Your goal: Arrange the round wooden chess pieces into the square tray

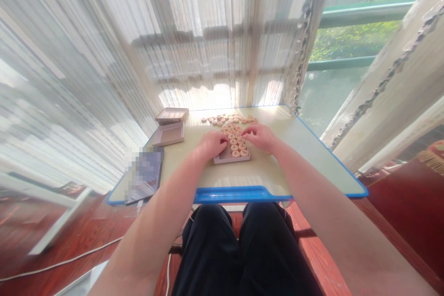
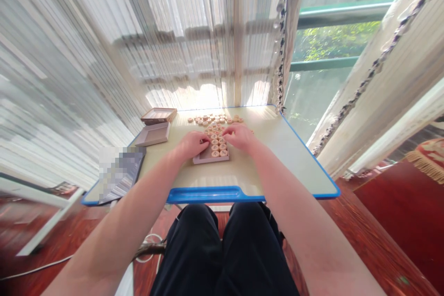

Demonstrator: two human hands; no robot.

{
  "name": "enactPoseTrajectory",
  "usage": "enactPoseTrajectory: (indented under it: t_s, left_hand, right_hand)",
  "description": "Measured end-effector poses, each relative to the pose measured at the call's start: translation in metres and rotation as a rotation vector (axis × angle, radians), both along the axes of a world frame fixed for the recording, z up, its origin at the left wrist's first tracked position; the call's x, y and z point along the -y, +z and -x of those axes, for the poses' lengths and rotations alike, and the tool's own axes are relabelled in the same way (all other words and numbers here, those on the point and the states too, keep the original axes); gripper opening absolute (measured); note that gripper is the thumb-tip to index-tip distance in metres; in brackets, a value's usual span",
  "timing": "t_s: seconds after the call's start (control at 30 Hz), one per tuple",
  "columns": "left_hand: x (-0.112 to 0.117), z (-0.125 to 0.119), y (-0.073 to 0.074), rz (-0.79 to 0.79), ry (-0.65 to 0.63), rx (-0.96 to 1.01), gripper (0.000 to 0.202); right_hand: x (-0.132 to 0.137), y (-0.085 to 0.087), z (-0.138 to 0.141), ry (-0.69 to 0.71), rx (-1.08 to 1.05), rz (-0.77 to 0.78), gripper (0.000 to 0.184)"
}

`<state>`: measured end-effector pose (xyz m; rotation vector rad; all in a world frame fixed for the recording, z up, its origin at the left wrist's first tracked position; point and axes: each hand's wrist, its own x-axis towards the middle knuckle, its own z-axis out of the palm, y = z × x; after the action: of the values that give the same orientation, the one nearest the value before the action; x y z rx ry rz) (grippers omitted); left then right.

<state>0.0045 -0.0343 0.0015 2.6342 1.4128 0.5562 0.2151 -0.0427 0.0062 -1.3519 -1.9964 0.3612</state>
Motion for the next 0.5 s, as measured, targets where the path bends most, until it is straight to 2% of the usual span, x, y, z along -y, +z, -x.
enactPoseTrajectory:
  t_s: [0.5]
  left_hand:
    - [-0.0055,-0.0008,-0.0060,0.022,-0.011,-0.002,0.029]
  right_hand:
    - [-0.0027,-0.0026,-0.0006,-0.030,-0.012,-0.003,0.018]
